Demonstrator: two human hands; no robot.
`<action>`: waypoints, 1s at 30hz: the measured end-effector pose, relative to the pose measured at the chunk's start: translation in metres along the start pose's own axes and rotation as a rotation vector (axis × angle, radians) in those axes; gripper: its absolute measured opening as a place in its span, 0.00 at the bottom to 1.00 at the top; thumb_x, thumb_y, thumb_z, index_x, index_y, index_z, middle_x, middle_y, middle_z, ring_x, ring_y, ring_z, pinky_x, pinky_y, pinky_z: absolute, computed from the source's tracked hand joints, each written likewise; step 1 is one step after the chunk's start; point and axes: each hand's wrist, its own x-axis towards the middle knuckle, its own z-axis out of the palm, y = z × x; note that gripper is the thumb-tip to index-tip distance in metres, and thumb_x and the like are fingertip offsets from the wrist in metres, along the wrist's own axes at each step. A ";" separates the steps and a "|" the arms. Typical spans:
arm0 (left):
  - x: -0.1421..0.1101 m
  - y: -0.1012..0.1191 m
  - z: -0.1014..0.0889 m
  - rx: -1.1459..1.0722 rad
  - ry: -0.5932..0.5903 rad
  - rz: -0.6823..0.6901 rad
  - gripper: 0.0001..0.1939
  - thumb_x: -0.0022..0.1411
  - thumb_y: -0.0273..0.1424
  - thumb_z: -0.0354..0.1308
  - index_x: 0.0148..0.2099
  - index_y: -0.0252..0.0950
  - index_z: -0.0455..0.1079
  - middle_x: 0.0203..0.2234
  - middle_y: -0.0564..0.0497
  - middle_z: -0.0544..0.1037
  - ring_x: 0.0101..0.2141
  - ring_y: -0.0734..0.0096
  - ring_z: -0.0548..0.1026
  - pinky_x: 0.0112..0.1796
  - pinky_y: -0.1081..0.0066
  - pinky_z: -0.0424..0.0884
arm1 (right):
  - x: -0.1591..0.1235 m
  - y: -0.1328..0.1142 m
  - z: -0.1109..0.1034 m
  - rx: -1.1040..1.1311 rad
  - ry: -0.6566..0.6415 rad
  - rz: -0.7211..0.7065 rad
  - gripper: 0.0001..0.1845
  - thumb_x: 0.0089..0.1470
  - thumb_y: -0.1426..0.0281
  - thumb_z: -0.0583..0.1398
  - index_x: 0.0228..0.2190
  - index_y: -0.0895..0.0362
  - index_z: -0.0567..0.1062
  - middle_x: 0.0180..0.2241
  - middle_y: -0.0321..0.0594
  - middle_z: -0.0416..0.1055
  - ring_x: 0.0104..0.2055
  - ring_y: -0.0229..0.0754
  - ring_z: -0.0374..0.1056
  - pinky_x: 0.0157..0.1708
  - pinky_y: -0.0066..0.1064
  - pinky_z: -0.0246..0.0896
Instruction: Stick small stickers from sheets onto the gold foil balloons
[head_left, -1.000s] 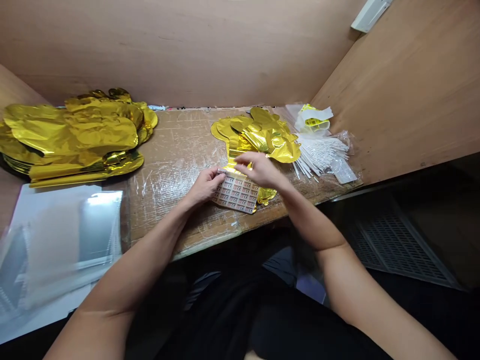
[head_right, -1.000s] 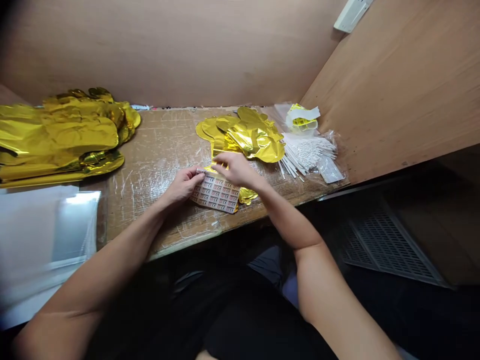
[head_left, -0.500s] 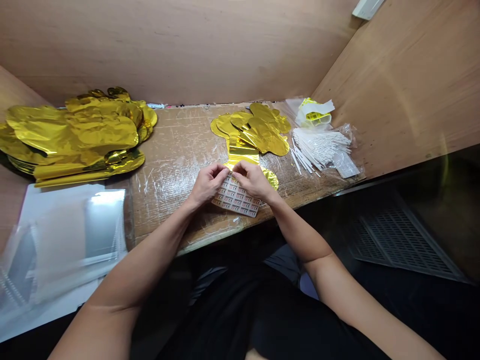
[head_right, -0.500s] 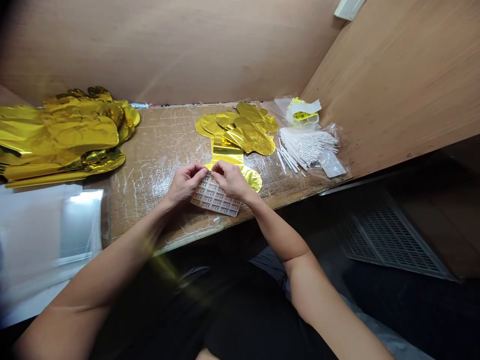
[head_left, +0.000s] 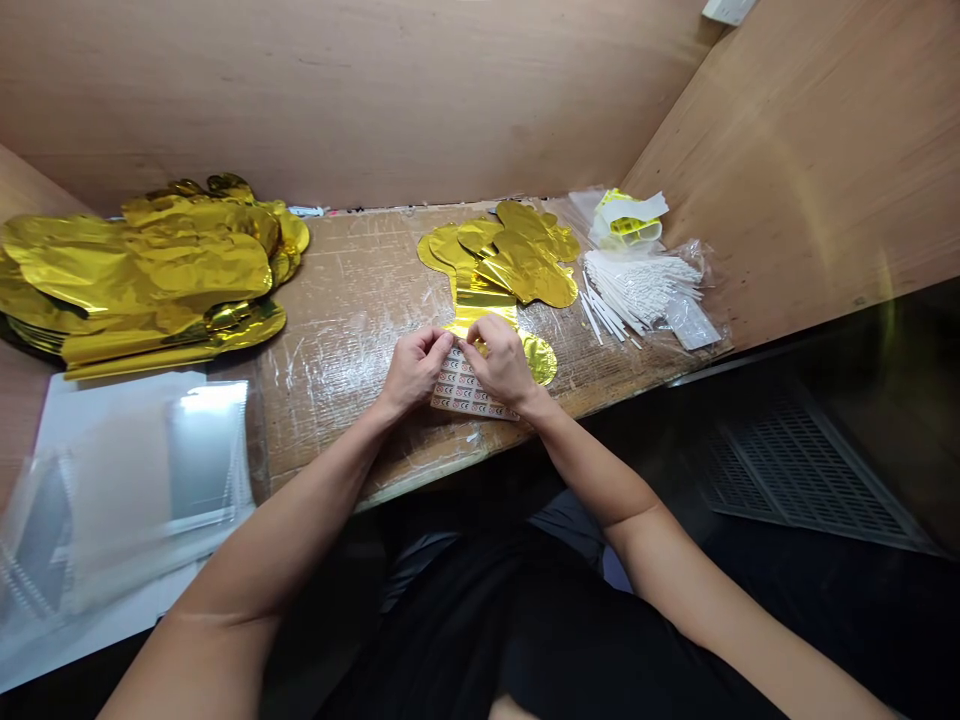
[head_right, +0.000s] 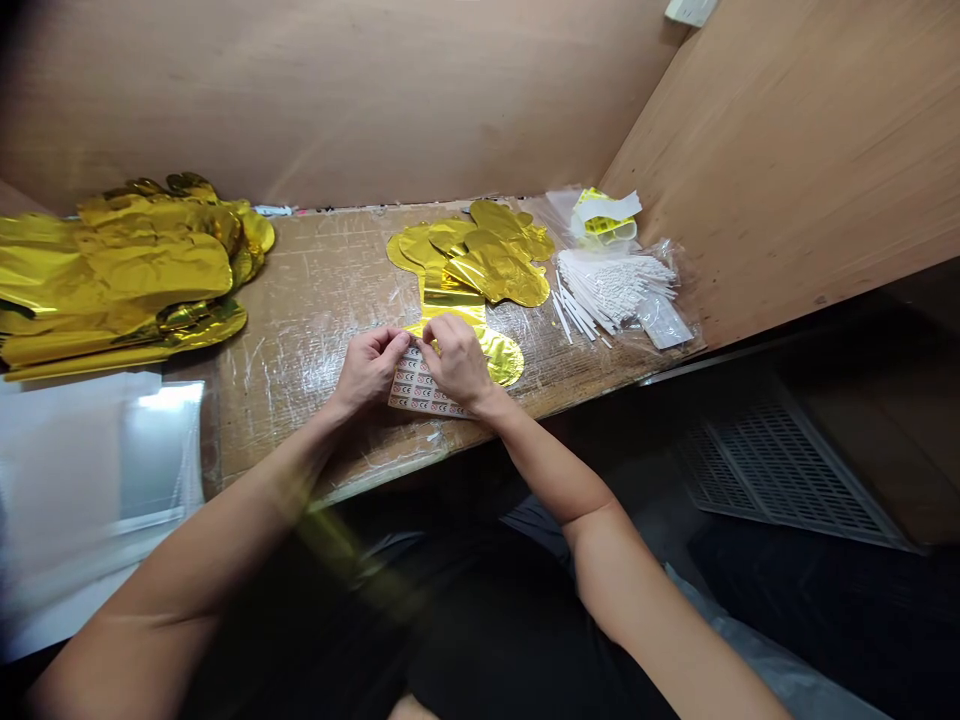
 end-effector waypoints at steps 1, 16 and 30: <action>0.000 -0.001 0.000 -0.008 0.005 -0.008 0.16 0.68 0.43 0.61 0.35 0.35 0.75 0.25 0.53 0.73 0.26 0.72 0.67 0.28 0.72 0.64 | -0.001 0.000 0.001 -0.014 0.014 0.002 0.07 0.68 0.68 0.58 0.36 0.54 0.72 0.37 0.43 0.71 0.43 0.48 0.66 0.47 0.39 0.61; -0.001 -0.001 0.002 -0.147 -0.123 -0.033 0.17 0.58 0.37 0.70 0.46 0.33 0.78 0.35 0.48 0.83 0.36 0.66 0.79 0.40 0.68 0.74 | -0.010 -0.002 0.009 -0.183 -0.016 -0.006 0.16 0.73 0.68 0.53 0.36 0.54 0.78 0.37 0.47 0.71 0.42 0.49 0.66 0.48 0.40 0.63; 0.030 0.001 -0.058 -0.609 0.083 -0.351 0.10 0.73 0.36 0.56 0.39 0.36 0.71 0.28 0.51 0.77 0.44 0.62 0.78 0.47 0.63 0.79 | -0.016 0.040 -0.090 0.407 -0.707 0.472 0.10 0.57 0.68 0.64 0.26 0.58 0.73 0.21 0.34 0.71 0.22 0.34 0.66 0.24 0.26 0.57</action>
